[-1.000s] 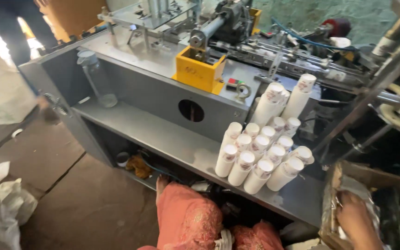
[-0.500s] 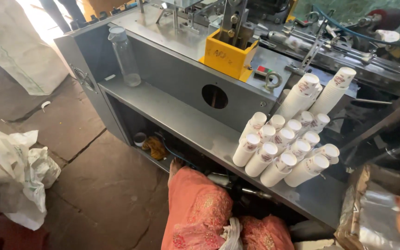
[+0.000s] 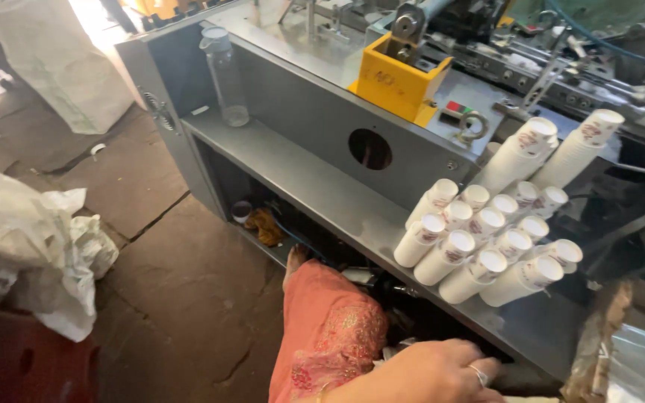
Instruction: The recorder is packaging stacks of paper cups into plastic bags and placing them into boxes in a manufacturing environment.
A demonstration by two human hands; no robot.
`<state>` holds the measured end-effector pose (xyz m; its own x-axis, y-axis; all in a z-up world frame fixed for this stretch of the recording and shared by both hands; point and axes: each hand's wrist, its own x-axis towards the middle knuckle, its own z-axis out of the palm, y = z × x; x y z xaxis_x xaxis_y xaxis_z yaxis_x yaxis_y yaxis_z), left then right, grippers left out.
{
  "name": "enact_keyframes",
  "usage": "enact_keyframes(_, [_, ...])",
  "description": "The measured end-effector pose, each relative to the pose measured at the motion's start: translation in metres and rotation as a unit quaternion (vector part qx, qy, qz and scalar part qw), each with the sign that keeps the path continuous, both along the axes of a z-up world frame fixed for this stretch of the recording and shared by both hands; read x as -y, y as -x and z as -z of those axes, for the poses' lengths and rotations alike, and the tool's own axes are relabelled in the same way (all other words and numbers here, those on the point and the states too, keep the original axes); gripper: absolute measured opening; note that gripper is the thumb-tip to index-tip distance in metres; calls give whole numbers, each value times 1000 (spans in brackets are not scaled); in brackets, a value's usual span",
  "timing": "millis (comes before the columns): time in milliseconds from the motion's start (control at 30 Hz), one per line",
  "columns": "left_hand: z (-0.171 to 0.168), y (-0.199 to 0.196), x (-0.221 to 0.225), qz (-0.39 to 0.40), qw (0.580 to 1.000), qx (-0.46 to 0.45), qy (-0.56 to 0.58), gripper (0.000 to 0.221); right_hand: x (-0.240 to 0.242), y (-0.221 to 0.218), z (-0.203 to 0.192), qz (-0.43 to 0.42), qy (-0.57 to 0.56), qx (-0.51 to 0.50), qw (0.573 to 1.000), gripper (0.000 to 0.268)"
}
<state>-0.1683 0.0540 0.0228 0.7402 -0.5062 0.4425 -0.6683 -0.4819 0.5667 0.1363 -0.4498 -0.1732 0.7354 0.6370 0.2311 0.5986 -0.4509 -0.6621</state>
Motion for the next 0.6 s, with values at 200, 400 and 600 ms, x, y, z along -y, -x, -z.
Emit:
enact_keyframes(200, [-83,-9,-55,-31,982,-131,129,27,-111,56,17,-217,-39,-71,973,32])
enact_keyframes(400, [-12,-41,-56,-62,931,-240,267,17,-132,103,2,-144,-210,10,967,33])
enact_keyframes(600, [-4,-53,-58,-65,761,-378,522,12,-104,101,-34,154,-198,-158,955,29])
